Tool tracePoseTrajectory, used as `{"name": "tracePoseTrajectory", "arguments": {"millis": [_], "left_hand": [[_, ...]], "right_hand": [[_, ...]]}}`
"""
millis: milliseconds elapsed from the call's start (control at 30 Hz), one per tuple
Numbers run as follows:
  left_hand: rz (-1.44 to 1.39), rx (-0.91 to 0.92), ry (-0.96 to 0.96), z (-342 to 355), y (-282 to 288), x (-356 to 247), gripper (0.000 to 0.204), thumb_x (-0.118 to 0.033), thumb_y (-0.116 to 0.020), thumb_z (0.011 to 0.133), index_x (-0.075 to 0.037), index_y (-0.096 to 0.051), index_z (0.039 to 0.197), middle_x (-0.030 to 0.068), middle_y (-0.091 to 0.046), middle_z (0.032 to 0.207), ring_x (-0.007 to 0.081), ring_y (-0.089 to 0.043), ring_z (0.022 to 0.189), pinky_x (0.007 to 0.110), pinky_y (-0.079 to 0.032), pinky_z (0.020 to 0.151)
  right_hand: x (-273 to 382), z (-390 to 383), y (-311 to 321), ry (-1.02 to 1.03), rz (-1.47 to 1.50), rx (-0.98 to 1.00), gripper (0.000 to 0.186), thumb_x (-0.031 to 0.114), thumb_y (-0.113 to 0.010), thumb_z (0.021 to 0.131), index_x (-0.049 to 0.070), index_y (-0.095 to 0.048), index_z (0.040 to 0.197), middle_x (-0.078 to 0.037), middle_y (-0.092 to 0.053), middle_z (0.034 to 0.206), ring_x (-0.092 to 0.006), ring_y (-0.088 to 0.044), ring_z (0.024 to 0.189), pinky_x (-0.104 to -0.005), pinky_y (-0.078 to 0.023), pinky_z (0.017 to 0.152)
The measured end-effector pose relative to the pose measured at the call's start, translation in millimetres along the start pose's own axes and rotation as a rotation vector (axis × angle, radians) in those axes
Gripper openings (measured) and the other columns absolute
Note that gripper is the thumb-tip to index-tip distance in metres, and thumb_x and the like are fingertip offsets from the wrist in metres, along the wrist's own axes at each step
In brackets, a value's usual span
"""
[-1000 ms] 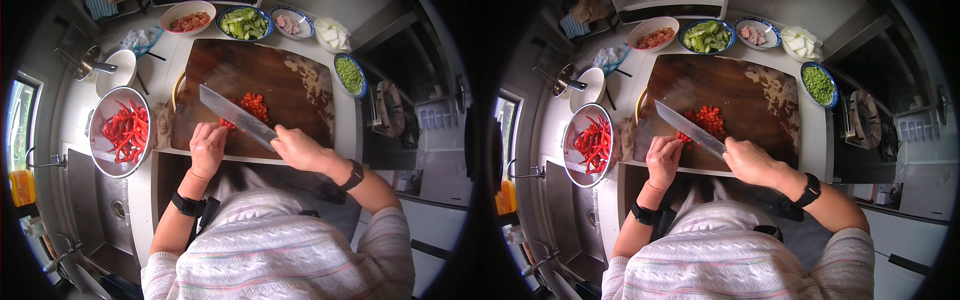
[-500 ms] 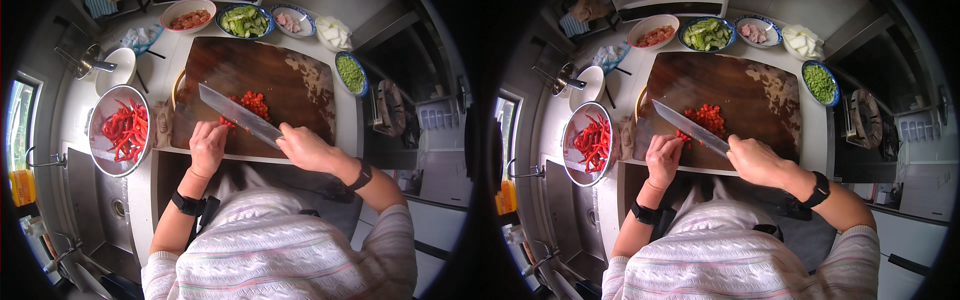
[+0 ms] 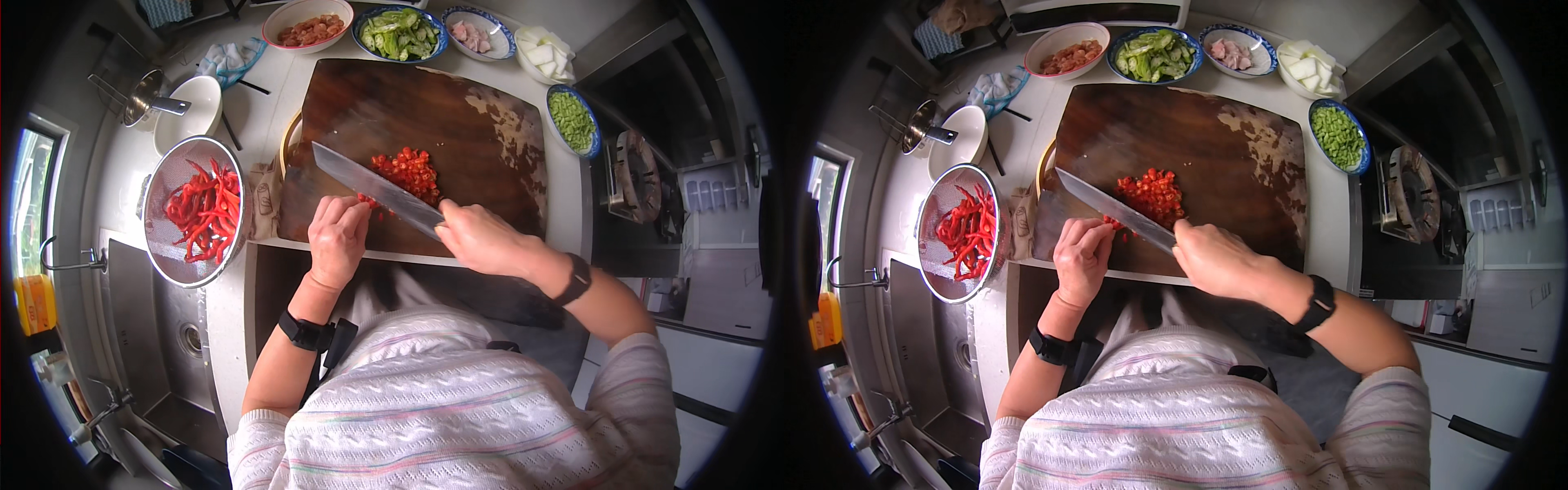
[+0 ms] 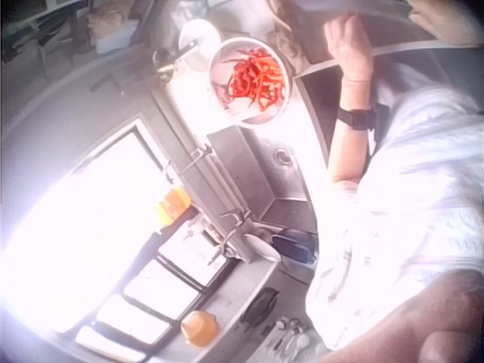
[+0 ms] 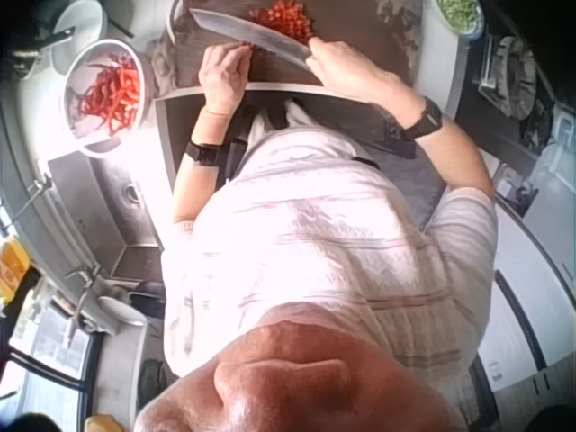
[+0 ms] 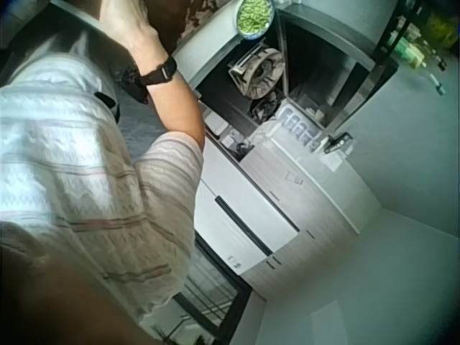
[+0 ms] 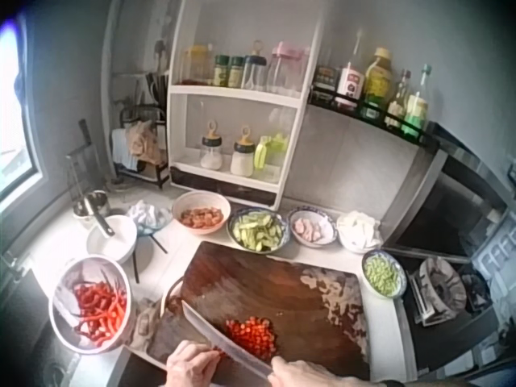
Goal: Wash a knife, clean the cutting board, and chop red peppers.
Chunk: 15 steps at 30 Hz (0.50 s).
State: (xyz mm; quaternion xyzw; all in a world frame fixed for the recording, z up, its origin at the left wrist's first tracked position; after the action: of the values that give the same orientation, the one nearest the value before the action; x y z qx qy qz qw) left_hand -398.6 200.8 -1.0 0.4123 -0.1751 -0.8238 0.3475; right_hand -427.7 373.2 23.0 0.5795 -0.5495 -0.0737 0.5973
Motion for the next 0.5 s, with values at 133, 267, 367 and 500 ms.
{"name": "tracePoseTrajectory", "arguments": {"millis": [133, 267, 367, 500], "left_hand": [[-0.004, 0.000, -0.005, -0.4, 0.1, 1.2, 0.017, 0.005, -0.069, 0.068, -0.005, -0.063, 0.081, 0.0067, -0.060, 0.079, 0.0253, -0.057, 0.072, 0.033, -0.048, 0.063], [-0.001, -0.002, 0.001, -2.8, -0.2, 1.6, 0.017, 0.005, -0.067, 0.067, -0.005, -0.062, 0.080, 0.0064, -0.060, 0.081, 0.0255, -0.056, 0.073, 0.034, -0.048, 0.064], [0.001, -0.009, -0.002, -2.0, -0.1, -0.1, 0.017, 0.005, -0.068, 0.067, -0.005, -0.062, 0.080, 0.0063, -0.060, 0.081, 0.0255, -0.056, 0.073, 0.034, -0.048, 0.064], [0.009, 0.003, -0.007, -1.6, 0.4, -1.0, 0.018, 0.005, -0.068, 0.067, -0.005, -0.063, 0.081, 0.0065, -0.060, 0.081, 0.0254, -0.057, 0.073, 0.033, -0.048, 0.064]], "right_hand": [[-0.5, -1.5, 0.2, -0.003, 0.043, -0.002, 0.021, 0.013, -0.049, 0.089, -0.004, -0.040, 0.081, -0.026, -0.053, 0.061, -0.0441, -0.055, 0.061, -0.0464, -0.041, 0.052], [6.3, -8.8, 11.9, -0.037, 0.036, 0.036, 0.021, 0.013, -0.049, 0.089, -0.004, -0.040, 0.081, -0.025, -0.053, 0.062, -0.0442, -0.055, 0.063, -0.0464, -0.041, 0.053], [1.4, -2.0, -1.5, -0.061, 0.035, 0.063, 0.021, 0.014, -0.048, 0.090, -0.004, -0.042, 0.082, -0.026, -0.055, 0.066, -0.0453, -0.056, 0.066, -0.0490, -0.043, 0.057], [-3.2, -2.9, -7.0, -0.054, 0.062, 0.051, 0.021, 0.014, -0.047, 0.090, -0.005, -0.043, 0.083, -0.027, -0.057, 0.069, -0.0463, -0.057, 0.069, -0.0513, -0.044, 0.061]]}}
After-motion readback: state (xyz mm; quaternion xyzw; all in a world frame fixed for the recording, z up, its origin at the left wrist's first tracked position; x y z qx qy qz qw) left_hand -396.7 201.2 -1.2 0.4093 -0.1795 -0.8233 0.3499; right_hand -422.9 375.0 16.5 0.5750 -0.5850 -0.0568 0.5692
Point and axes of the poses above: each hand's wrist, its own z-axis towards the middle knuckle, its own y-axis out of the back of the hand, x = y × z, the point moved 7 cm from there along z, towards the middle knuckle
